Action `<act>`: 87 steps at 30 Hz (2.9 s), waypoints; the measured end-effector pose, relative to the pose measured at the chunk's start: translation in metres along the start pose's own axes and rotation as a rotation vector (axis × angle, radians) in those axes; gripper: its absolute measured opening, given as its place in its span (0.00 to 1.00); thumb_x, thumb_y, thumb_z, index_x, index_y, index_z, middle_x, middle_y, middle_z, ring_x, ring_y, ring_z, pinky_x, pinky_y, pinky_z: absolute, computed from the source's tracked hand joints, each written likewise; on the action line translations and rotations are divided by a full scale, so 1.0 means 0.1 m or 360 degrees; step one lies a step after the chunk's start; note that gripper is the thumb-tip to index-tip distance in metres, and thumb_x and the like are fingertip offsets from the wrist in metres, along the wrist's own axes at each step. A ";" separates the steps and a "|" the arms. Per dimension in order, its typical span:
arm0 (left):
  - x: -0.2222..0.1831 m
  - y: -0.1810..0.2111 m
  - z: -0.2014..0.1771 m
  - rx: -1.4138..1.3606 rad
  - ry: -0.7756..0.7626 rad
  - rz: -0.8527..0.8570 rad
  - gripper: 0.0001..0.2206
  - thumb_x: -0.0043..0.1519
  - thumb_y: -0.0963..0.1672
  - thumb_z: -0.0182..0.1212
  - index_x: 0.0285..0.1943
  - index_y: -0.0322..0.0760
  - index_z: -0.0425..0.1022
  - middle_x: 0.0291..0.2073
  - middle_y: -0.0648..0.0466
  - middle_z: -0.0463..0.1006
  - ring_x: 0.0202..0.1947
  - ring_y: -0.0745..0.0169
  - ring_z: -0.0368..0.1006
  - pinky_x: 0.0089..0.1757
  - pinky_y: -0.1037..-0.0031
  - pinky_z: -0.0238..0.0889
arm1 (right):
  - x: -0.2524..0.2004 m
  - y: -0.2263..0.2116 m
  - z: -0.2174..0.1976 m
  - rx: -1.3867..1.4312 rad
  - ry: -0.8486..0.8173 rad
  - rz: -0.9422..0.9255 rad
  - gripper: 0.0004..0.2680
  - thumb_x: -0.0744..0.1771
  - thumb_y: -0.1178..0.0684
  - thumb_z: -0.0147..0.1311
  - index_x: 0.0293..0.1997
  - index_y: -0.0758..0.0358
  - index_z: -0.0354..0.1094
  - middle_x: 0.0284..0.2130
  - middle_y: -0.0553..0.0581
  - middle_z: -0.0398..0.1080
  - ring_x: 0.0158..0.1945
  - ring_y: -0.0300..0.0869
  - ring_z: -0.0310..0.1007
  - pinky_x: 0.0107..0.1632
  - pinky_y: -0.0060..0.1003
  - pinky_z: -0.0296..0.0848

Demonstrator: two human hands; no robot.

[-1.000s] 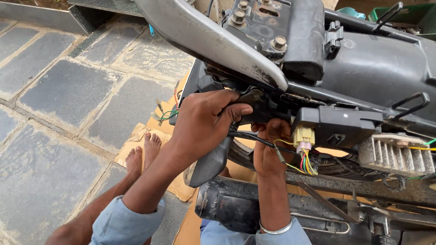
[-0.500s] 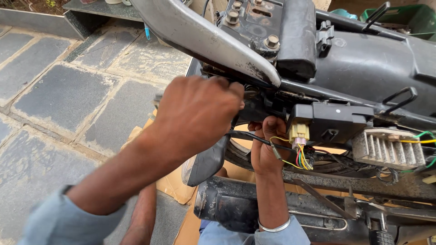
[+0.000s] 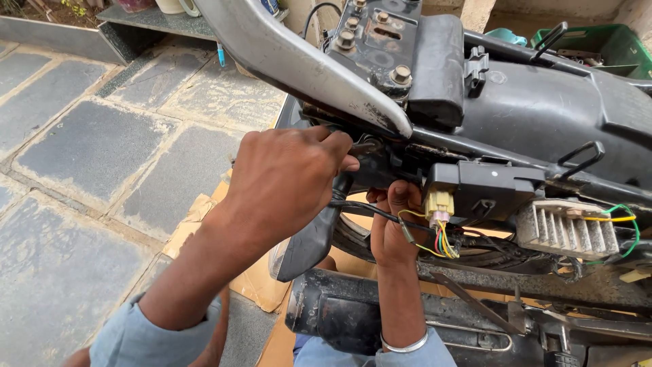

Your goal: The person sits on the ground beside a motorcycle and works on its wiring near the rear frame, manipulating wires and connectors by hand and using a small hand tool to loosen or tighten a fitting. They then reach to the front section and continue adjusting the wiring harness and connectors under the side panel.

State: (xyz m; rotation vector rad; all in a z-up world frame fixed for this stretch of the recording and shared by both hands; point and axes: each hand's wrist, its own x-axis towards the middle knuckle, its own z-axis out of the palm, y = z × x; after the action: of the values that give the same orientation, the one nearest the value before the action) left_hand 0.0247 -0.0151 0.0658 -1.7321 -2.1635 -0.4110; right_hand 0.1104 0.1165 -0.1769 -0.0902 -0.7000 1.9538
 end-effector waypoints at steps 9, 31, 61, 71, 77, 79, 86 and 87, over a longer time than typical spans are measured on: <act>-0.06 0.21 0.04 0.0056 -0.0014 -0.0074 0.08 0.65 0.46 0.57 0.39 0.38 0.75 0.28 0.48 0.79 0.26 0.46 0.78 0.27 0.58 0.67 | 0.01 0.03 -0.06 0.0012 0.0019 -0.0002 0.01 0.69 0.56 0.59 0.42 0.60 0.74 0.36 0.49 0.72 0.41 0.42 0.69 0.49 0.46 0.70; 0.00 0.22 0.36 -0.0521 0.0184 -0.0429 0.08 0.65 0.45 0.64 0.42 0.34 0.80 0.29 0.47 0.81 0.28 0.47 0.79 0.29 0.62 0.65 | 0.04 0.10 -0.16 0.0055 0.0059 0.0058 0.02 0.70 0.55 0.60 0.44 0.55 0.72 0.38 0.45 0.72 0.43 0.38 0.70 0.49 0.43 0.70; 0.00 0.23 0.61 -0.0660 0.0306 -0.0551 0.10 0.62 0.43 0.64 0.30 0.35 0.72 0.18 0.51 0.76 0.23 0.45 0.76 0.27 0.59 0.62 | -0.02 -0.09 0.09 -0.0050 -0.0001 0.0000 0.04 0.71 0.52 0.61 0.42 0.59 0.74 0.37 0.49 0.73 0.42 0.40 0.70 0.48 0.42 0.69; 0.00 0.06 0.60 -0.0585 0.0346 -0.0361 0.10 0.62 0.43 0.66 0.30 0.34 0.71 0.19 0.44 0.72 0.24 0.39 0.73 0.26 0.56 0.60 | -0.01 -0.17 0.17 -0.0037 -0.0039 -0.0021 0.03 0.70 0.52 0.61 0.43 0.58 0.74 0.37 0.48 0.73 0.41 0.39 0.70 0.46 0.42 0.69; 0.20 0.02 0.24 -0.0037 0.0022 -0.0109 0.10 0.58 0.43 0.67 0.23 0.38 0.75 0.14 0.47 0.74 0.14 0.46 0.71 0.20 0.56 0.58 | 0.01 -0.02 -0.04 -0.0026 -0.0035 -0.0027 0.02 0.70 0.54 0.60 0.42 0.58 0.74 0.37 0.46 0.72 0.41 0.38 0.69 0.48 0.44 0.69; 0.29 0.05 0.11 0.0207 -0.0127 0.0014 0.05 0.54 0.42 0.65 0.26 0.38 0.75 0.14 0.47 0.75 0.13 0.50 0.72 0.19 0.59 0.61 | 0.02 0.01 -0.08 -0.0019 -0.0026 -0.0031 0.02 0.70 0.55 0.60 0.42 0.58 0.74 0.36 0.46 0.72 0.40 0.39 0.69 0.48 0.44 0.69; 0.22 -0.05 0.11 0.0765 -0.0062 0.0382 0.04 0.55 0.43 0.59 0.32 0.37 0.77 0.22 0.49 0.79 0.23 0.57 0.77 0.22 0.68 0.65 | 0.01 0.05 -0.06 0.0031 -0.0031 -0.0010 0.01 0.70 0.56 0.59 0.42 0.58 0.73 0.36 0.47 0.72 0.41 0.42 0.70 0.48 0.45 0.69; 0.17 -0.03 0.12 0.0762 -0.0055 0.0384 0.04 0.55 0.43 0.59 0.32 0.37 0.77 0.22 0.49 0.79 0.23 0.57 0.77 0.22 0.68 0.65 | 0.01 0.05 -0.07 0.0026 -0.0034 -0.0016 0.01 0.70 0.56 0.59 0.42 0.58 0.73 0.36 0.47 0.72 0.41 0.42 0.70 0.48 0.45 0.69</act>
State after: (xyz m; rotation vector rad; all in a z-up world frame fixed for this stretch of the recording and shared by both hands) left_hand 0.0171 0.0045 0.0623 -1.6913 -1.8430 0.1877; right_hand 0.1085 0.1192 -0.1852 -0.0558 -0.6968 1.9531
